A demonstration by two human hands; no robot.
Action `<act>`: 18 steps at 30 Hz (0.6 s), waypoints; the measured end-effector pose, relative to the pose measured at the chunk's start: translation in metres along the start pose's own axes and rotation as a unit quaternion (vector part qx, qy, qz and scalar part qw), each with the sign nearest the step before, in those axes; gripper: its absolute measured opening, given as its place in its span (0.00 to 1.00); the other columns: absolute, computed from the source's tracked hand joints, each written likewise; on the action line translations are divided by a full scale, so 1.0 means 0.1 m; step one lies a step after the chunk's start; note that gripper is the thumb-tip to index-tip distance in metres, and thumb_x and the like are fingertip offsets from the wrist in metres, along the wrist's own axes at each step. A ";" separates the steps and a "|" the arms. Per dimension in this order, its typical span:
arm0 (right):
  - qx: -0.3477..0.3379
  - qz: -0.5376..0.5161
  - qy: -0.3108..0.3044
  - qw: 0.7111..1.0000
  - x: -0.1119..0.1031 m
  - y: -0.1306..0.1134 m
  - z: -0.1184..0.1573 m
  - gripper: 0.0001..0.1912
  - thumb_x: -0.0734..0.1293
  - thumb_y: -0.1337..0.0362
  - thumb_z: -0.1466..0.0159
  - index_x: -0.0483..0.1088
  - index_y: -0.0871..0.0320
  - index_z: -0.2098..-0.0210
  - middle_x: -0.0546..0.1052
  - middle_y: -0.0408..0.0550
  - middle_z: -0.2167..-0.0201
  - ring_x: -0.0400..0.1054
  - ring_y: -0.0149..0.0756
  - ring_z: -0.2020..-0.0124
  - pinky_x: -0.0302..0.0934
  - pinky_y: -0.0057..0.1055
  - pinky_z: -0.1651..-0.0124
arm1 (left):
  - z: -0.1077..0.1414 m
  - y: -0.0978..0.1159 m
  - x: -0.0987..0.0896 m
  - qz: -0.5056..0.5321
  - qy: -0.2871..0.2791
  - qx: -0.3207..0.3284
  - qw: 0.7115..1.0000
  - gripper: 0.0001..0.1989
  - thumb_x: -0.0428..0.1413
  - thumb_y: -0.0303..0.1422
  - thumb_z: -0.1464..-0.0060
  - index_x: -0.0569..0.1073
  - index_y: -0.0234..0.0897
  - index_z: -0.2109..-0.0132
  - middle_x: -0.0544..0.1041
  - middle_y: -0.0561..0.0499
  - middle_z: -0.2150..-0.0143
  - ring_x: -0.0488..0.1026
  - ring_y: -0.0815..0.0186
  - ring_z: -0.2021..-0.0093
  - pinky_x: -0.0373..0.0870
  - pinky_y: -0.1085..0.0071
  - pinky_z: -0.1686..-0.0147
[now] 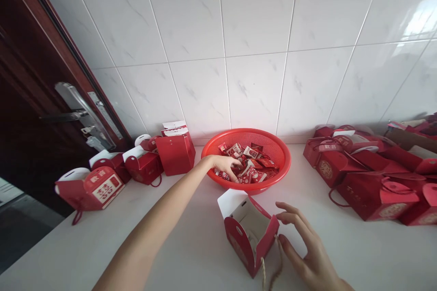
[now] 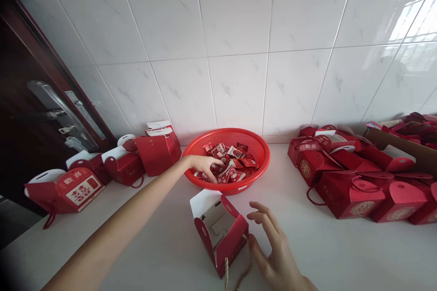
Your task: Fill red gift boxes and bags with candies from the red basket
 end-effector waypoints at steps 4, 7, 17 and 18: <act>-0.004 0.003 -0.002 1.000 0.00 0.00 0.00 0.10 0.60 0.69 0.32 0.68 0.53 0.53 0.74 0.55 0.45 0.75 0.37 0.52 0.73 0.29 0.56 | 0.01 0.04 0.00 0.028 0.014 0.021 0.999 0.32 0.73 0.35 0.72 0.80 0.38 0.53 0.80 0.48 0.51 0.76 0.55 0.54 0.71 0.69 0.58; 0.002 0.000 0.001 1.000 0.01 0.01 0.00 0.09 0.60 0.68 0.32 0.68 0.53 0.54 0.74 0.55 0.45 0.76 0.35 0.57 0.73 0.29 0.58 | 0.05 0.09 -0.04 0.073 0.045 0.064 0.994 0.21 0.72 0.33 0.68 0.81 0.37 0.61 0.80 0.51 0.57 0.76 0.58 0.53 0.70 0.70 0.54; 0.030 -0.006 0.000 1.000 0.01 0.01 -0.02 0.09 0.59 0.66 0.31 0.71 0.54 0.57 0.75 0.56 0.46 0.75 0.36 0.62 0.74 0.32 0.60 | 0.11 0.05 -0.18 0.252 0.229 0.129 0.931 0.21 0.66 0.39 0.52 0.77 0.34 0.52 0.80 0.46 0.55 0.76 0.62 0.55 0.72 0.65 0.52; 0.033 -0.005 0.000 0.999 0.01 0.02 -0.02 0.09 0.59 0.66 0.31 0.71 0.54 0.57 0.75 0.56 0.46 0.76 0.36 0.62 0.74 0.32 0.60 | 0.11 0.05 -0.18 0.260 0.244 0.132 0.925 0.21 0.66 0.38 0.52 0.76 0.34 0.52 0.80 0.46 0.53 0.76 0.62 0.53 0.71 0.65 0.51</act>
Point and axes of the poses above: each hand's wrist, its own z-axis away from the middle knuckle, its own x-axis out of the palm, y = z × x, the point moved 3 cm from there along -z, towards the middle knuckle
